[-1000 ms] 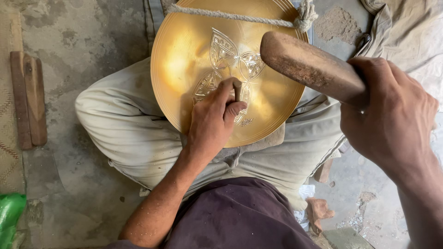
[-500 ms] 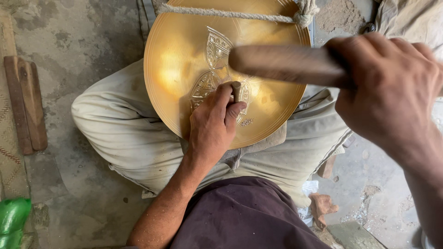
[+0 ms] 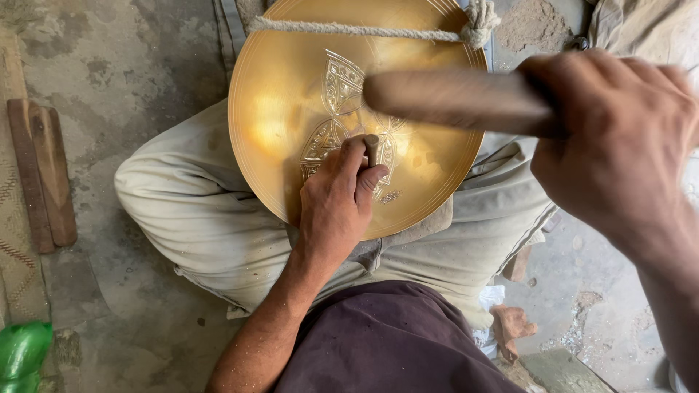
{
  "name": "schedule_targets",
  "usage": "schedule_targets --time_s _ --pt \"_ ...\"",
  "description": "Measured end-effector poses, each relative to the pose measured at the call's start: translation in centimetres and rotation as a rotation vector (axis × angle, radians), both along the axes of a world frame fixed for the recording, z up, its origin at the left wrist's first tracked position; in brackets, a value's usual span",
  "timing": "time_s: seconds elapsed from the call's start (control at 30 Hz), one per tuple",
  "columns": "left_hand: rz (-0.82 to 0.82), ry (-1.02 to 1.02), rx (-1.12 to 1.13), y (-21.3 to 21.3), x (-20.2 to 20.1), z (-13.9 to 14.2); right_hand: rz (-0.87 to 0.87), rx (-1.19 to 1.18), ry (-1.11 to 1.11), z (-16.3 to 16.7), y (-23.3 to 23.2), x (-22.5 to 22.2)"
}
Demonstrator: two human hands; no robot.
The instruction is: The person sits cross-legged on the floor with a brass plate resting on their lap and holds a small chisel against an engraved floral pattern. They repeatedly strike the chisel with a wooden mallet, repositioning the chisel to work across different parts of the design.
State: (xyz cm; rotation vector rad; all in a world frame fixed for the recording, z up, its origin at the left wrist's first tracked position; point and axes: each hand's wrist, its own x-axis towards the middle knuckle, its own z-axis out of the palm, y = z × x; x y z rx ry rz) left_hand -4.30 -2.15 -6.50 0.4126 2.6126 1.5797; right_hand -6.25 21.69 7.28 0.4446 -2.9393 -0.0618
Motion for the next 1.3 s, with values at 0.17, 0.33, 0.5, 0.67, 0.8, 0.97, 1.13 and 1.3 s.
schedule_targets --time_s 0.17,0.33,0.5,0.67,0.8,0.97,1.13,1.3 --pt "0.005 0.046 0.012 -0.1 0.0 0.1 -0.127 0.339 -0.261 -0.4 0.2 0.2" --pt "0.009 0.041 -0.012 -0.2 0.2 0.4 -0.177 -0.350 -0.161 -0.4 0.2 0.7" --pt "0.003 0.044 -0.001 -0.2 0.3 0.3 -0.019 0.034 0.001 -0.4 0.0 0.7" --pt "0.005 0.078 -0.033 -0.4 0.2 0.5 -0.006 0.353 -0.027 -0.3 -0.5 0.7" --pt "0.008 0.092 -0.017 -0.3 0.2 0.5 -0.079 -0.099 -0.058 0.1 -0.6 0.7" --pt "0.004 0.066 0.000 -0.4 0.3 0.1 0.018 0.168 0.087 0.2 -0.9 0.8" --pt "0.007 0.061 -0.034 -0.4 0.3 0.3 -0.034 0.105 -0.011 0.2 -0.9 0.7" --pt "0.028 0.082 -0.036 -0.5 0.5 0.7 -0.145 0.086 -0.147 0.4 -0.9 0.4"
